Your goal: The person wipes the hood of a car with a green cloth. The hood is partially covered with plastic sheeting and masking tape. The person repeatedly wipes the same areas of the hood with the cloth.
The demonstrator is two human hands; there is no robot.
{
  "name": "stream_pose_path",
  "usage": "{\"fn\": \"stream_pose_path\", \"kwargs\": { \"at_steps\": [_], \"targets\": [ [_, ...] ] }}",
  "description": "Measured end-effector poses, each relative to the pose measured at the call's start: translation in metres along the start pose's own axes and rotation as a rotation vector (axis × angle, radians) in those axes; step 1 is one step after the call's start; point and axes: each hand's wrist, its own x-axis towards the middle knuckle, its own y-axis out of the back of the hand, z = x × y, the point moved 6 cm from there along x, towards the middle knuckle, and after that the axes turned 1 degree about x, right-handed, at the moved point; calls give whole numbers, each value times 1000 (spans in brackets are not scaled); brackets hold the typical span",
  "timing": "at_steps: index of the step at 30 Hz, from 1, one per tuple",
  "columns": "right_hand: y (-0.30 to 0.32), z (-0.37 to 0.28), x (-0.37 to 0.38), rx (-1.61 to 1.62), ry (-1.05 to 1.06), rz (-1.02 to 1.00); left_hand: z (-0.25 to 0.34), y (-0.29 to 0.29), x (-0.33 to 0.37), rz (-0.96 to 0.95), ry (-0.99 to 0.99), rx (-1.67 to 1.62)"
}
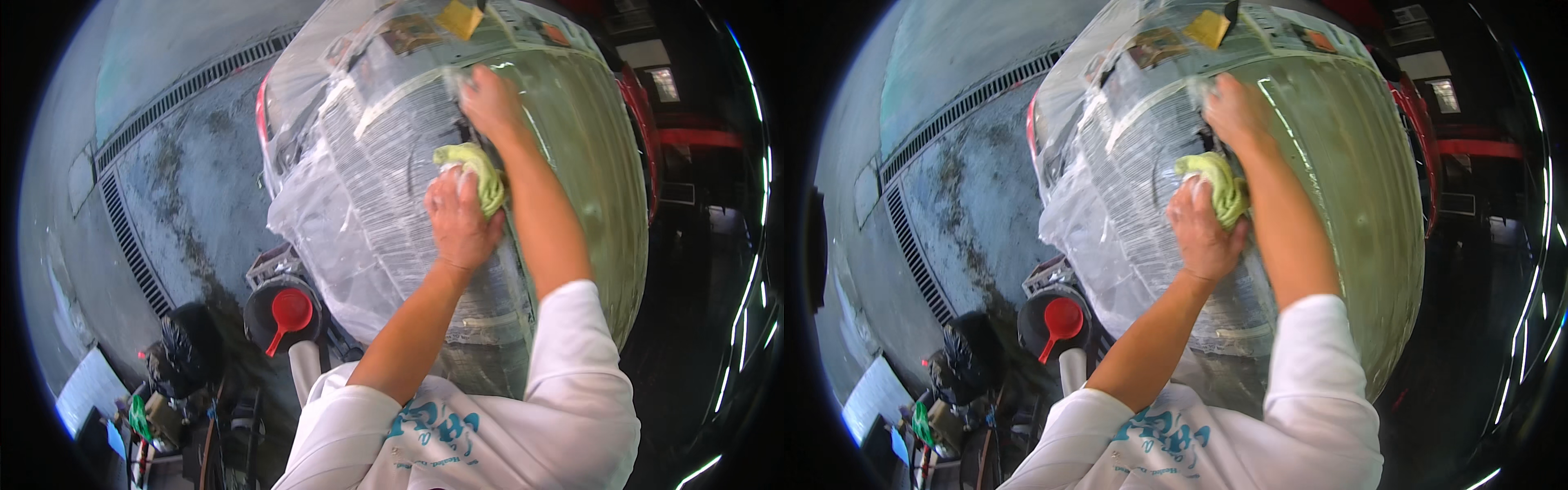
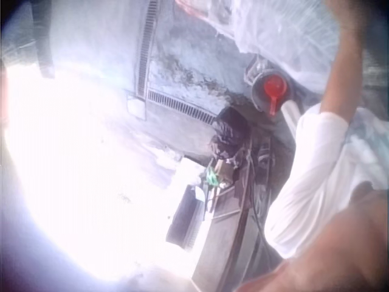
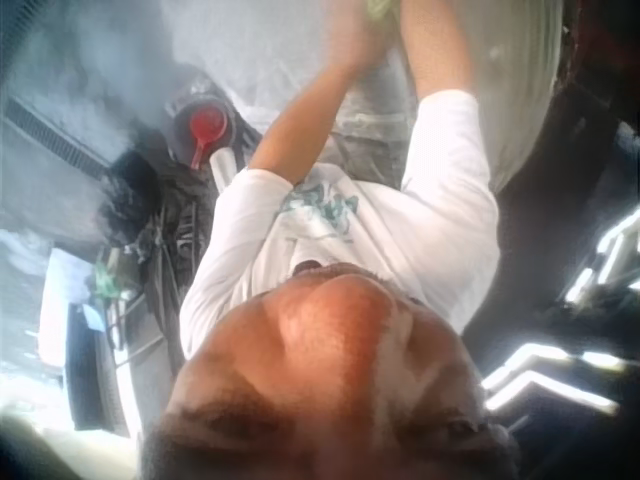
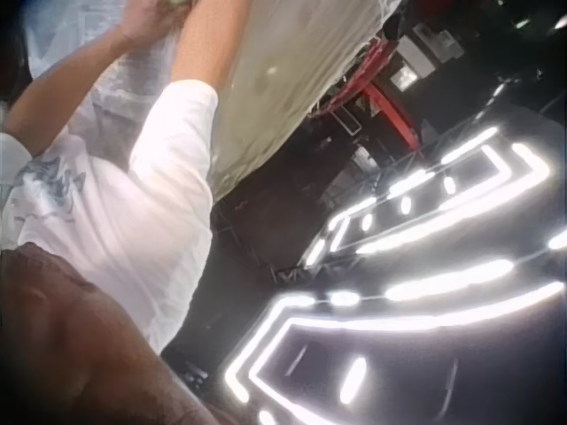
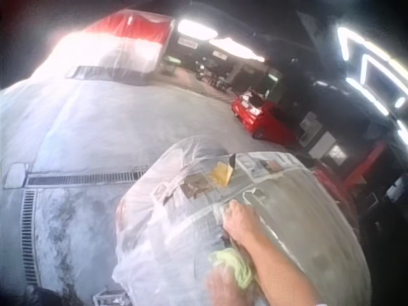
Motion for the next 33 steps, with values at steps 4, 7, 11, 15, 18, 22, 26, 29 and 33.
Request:
{"fn": "stream_pose_path", "kwargs": {
  "at_steps": [4,7,11,15,18,22,26,29,33],
  "targets": [
    [20,-15,0,-22,-61,-126,-7,-2,-1,31,-14,37],
    [38,19,-83,104,-110,-169,-8,-1,5,34,10,73],
    [67,53,-188,120,-157,-119,-9,-2,3,61,-21,54],
    [51,35,-134,121,-141,-117,-9,1,2,47,-25,37],
    [9,23,-35,90,-17,-14,-5,1,0,24,-19,27],
    [4,4,11,72,-21,15,-6,-1,-1,37,-40,49],
    [32,35,-91,86,-54,-124,-9,0,5,54,-13,84],
    [78,73,-235,91,-224,-138,-5,-4,5,80,-29,76],
    [103,108,-345,29,-197,-28,-6,-5,2,104,-48,72]
  ]
}}
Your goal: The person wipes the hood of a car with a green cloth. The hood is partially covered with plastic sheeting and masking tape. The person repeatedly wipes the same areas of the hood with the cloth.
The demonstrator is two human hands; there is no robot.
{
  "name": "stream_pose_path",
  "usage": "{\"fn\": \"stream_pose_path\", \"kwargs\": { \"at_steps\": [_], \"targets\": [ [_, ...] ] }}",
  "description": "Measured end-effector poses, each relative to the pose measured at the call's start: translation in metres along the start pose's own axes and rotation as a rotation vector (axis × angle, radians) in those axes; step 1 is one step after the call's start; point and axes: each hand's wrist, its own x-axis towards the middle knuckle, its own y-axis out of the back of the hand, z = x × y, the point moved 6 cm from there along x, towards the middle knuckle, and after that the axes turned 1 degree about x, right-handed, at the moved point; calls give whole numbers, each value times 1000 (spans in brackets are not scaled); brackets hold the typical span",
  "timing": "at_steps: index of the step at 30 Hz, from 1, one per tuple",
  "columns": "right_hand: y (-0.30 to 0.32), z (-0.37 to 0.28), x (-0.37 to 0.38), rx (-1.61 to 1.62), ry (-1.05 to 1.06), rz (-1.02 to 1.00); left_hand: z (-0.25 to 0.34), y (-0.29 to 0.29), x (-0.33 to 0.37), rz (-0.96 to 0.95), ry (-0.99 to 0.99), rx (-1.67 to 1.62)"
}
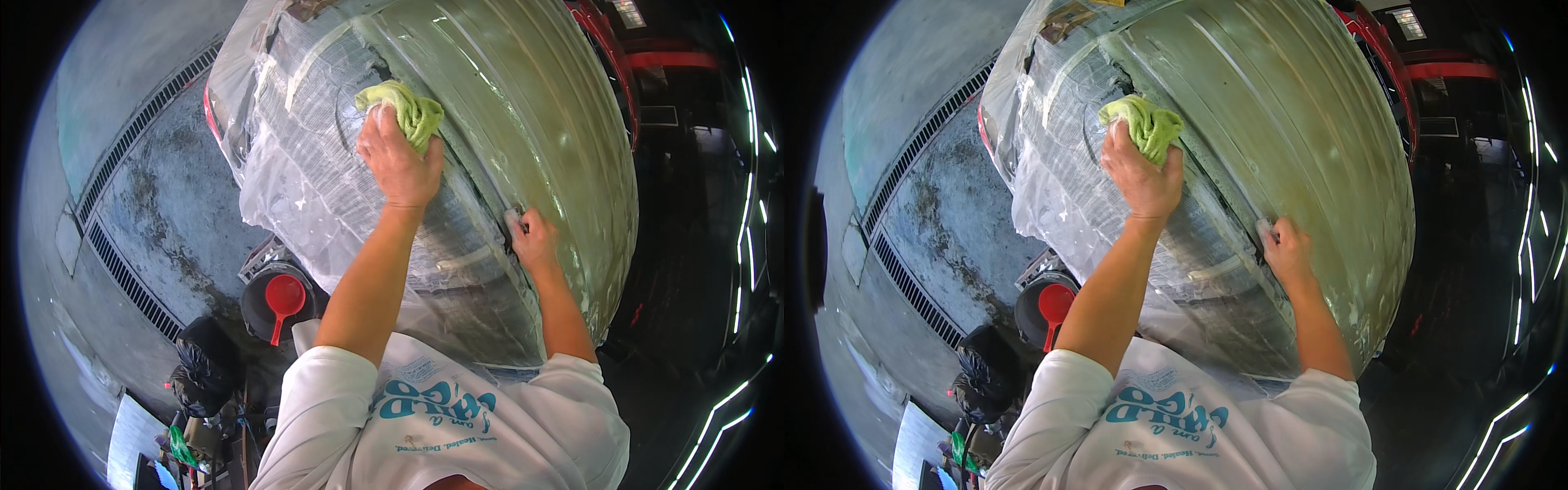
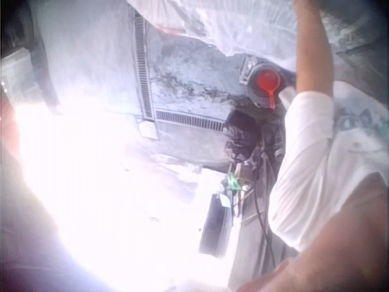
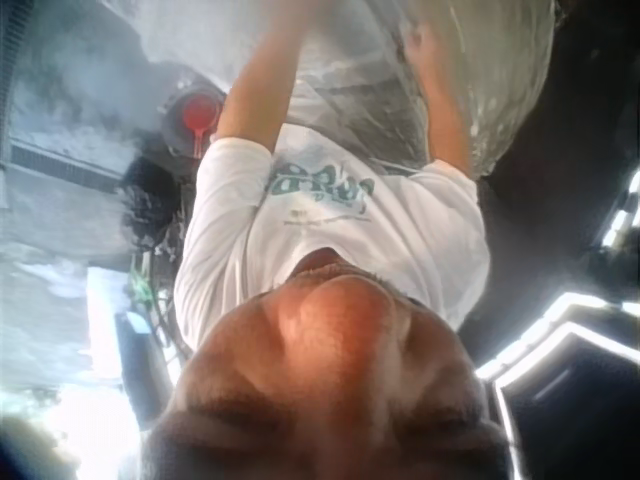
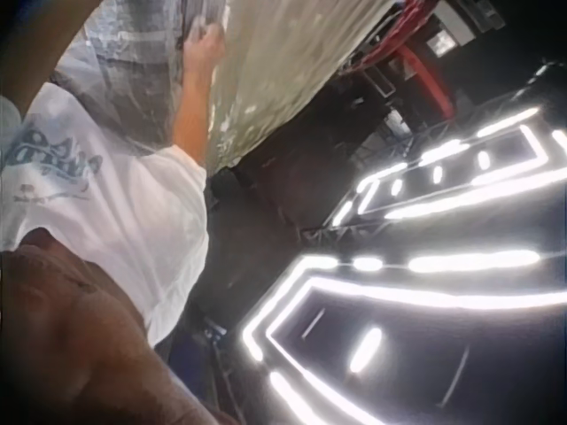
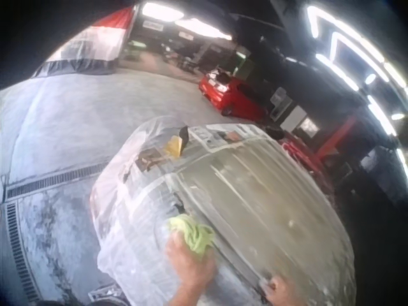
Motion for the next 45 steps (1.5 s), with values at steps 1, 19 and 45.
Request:
{"fn": "stream_pose_path", "kwargs": {
  "at_steps": [1,19,45],
  "targets": [
    [-3,3,0,-19,-4,-19,-1,0,0,0,0,-1],
    [-12,-34,34,-89,7,-10,1,-1,-2,-15,41,9],
    [-54,-125,199,14,142,-65,-1,2,-4,-37,55,21]
  ]
}}
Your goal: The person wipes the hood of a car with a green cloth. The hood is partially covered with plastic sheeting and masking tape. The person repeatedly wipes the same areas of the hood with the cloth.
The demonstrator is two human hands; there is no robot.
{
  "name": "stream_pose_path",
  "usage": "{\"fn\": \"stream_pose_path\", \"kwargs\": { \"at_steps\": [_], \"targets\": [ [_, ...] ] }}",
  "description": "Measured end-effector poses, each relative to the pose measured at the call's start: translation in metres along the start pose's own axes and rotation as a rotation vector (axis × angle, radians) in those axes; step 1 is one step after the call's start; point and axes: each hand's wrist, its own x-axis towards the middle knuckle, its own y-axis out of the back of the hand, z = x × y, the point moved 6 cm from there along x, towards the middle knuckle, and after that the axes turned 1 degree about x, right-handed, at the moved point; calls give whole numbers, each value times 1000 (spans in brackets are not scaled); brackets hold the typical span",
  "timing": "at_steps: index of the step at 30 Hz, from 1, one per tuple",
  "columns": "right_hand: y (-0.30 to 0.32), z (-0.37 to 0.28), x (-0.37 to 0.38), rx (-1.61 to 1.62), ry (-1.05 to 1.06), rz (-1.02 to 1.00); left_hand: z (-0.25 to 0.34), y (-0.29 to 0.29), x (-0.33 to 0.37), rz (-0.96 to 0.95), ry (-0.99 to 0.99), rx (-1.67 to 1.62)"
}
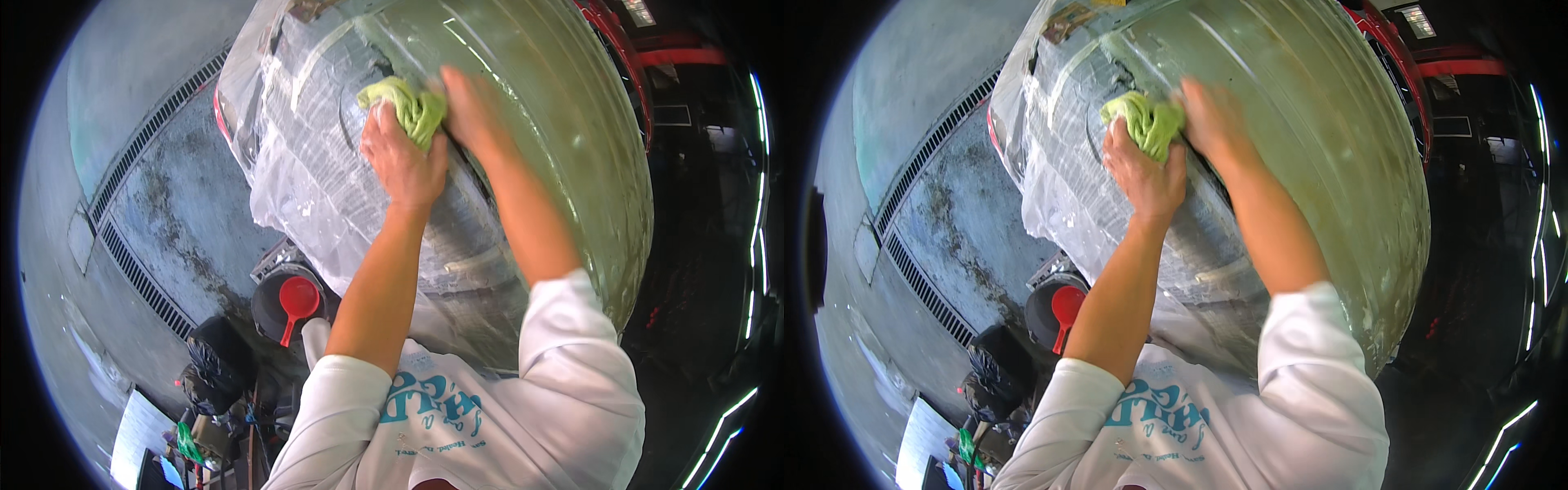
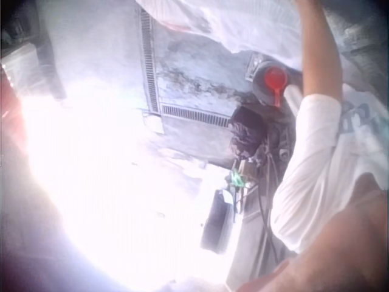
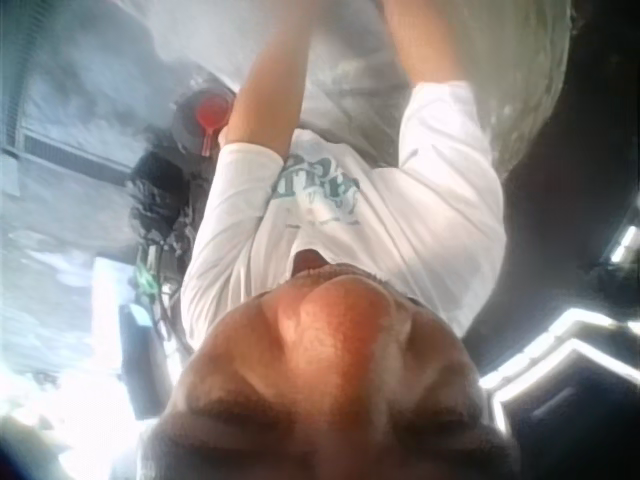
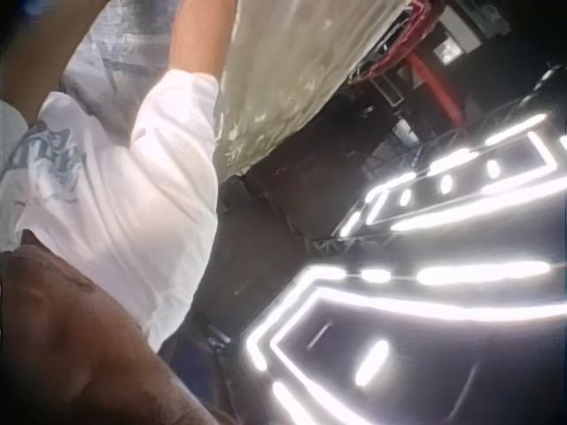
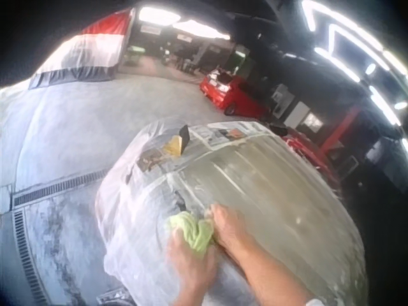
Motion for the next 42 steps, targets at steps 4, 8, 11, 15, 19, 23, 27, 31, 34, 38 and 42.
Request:
{"fn": "stream_pose_path", "kwargs": {
  "at_steps": [4,8,11,15,19,23,27,31,34,38,42],
  "targets": [
    [2,2,8,-43,-15,66,4,-1,1,4,-25,-24],
    [23,68,-147,99,-286,-4,-2,1,10,41,-42,-15],
    [49,117,-272,-49,-310,42,1,-1,6,29,-30,-36],
    [46,100,-253,-142,-291,19,0,0,3,49,-25,-5],
    [11,43,-102,13,-163,11,1,-2,1,57,-55,1],
    [-2,5,12,1,-96,60,8,-4,5,50,-66,14],
    [7,47,-78,68,-125,117,1,-4,9,75,-77,16],
    [45,145,-295,76,-335,-70,0,-5,8,82,-112,11],
    [84,166,-387,-34,-344,17,-1,-8,5,63,-103,9],
    [62,148,-343,-19,-297,72,0,-7,5,29,-76,41],
    [22,85,-181,-39,-79,130,-1,-6,3,19,-81,31]
  ]
}}
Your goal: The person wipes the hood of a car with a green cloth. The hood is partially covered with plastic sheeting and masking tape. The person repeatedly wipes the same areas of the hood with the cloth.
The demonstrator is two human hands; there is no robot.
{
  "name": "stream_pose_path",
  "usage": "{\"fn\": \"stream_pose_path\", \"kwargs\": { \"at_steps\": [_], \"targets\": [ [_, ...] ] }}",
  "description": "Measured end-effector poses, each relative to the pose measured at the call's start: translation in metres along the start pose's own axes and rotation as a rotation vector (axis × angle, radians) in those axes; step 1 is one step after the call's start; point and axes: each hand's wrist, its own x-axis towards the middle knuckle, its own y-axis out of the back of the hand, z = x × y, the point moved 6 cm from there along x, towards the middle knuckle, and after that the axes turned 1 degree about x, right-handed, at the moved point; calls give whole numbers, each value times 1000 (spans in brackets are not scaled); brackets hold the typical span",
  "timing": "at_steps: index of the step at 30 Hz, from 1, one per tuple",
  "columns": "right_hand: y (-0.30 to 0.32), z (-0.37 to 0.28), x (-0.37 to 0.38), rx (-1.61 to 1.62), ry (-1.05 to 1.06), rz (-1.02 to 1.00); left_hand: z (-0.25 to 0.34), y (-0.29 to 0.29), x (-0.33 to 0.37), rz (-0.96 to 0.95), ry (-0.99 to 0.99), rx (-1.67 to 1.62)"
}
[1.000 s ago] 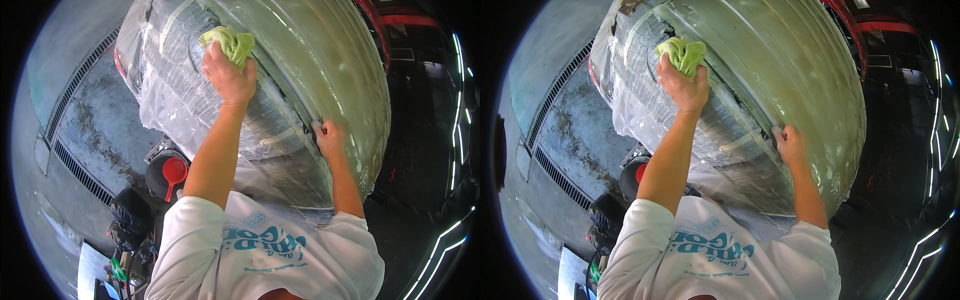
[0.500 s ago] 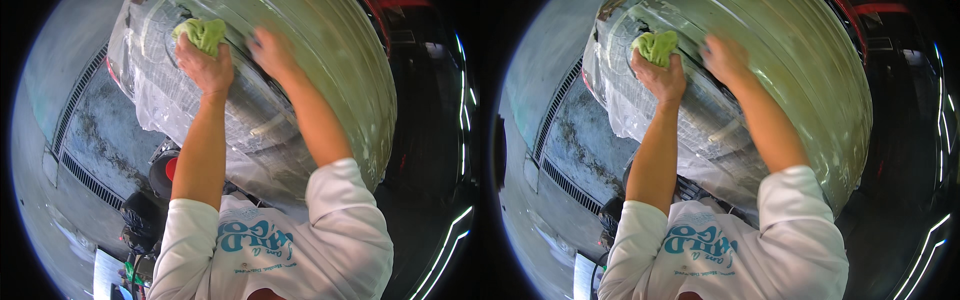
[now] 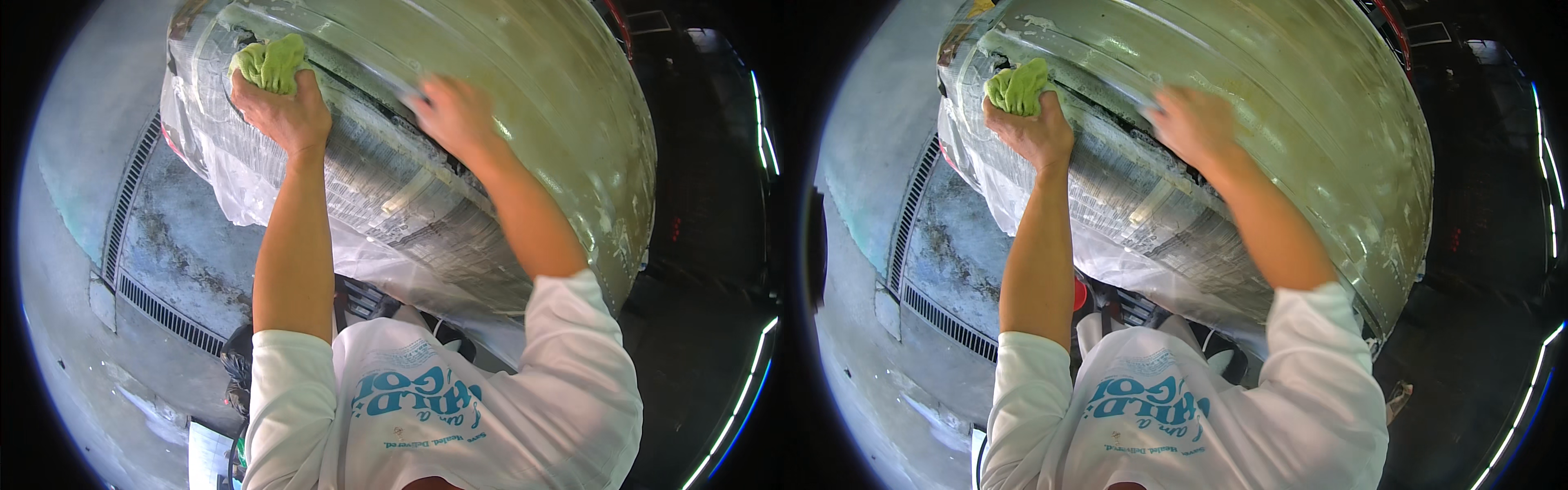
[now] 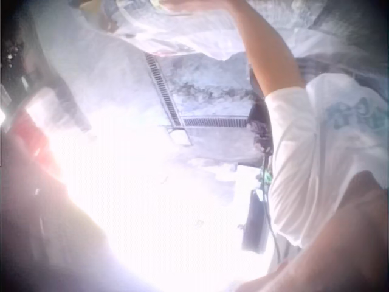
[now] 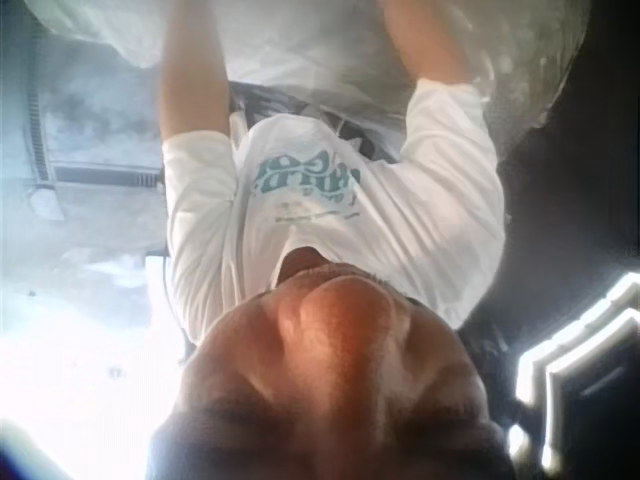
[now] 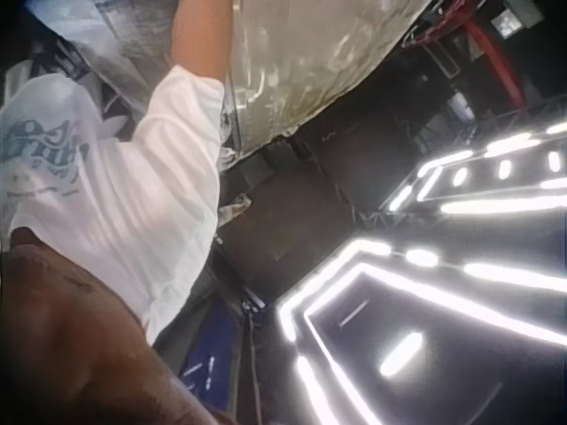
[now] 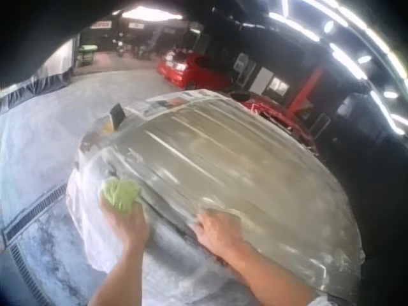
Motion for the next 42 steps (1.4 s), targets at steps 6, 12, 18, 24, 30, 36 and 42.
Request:
{"fn": "stream_pose_path", "kwargs": {
  "at_steps": [6,12,18,24,30,36,42],
  "targets": [
    [-15,-24,49,26,-109,83,15,-2,3,-21,38,60],
    [62,97,-165,-20,-272,23,33,5,-13,5,116,110],
    [105,145,-293,-45,-380,99,86,3,-78,-80,311,199],
    [68,90,-186,0,-272,-31,71,3,-82,-80,237,232],
    [0,13,-1,77,-100,56,82,-9,-88,-159,291,239],
    [16,45,-81,133,-217,88,59,-9,-75,-119,252,314],
    [127,183,-353,-56,-604,29,63,-18,-64,-175,260,446]
  ]
}}
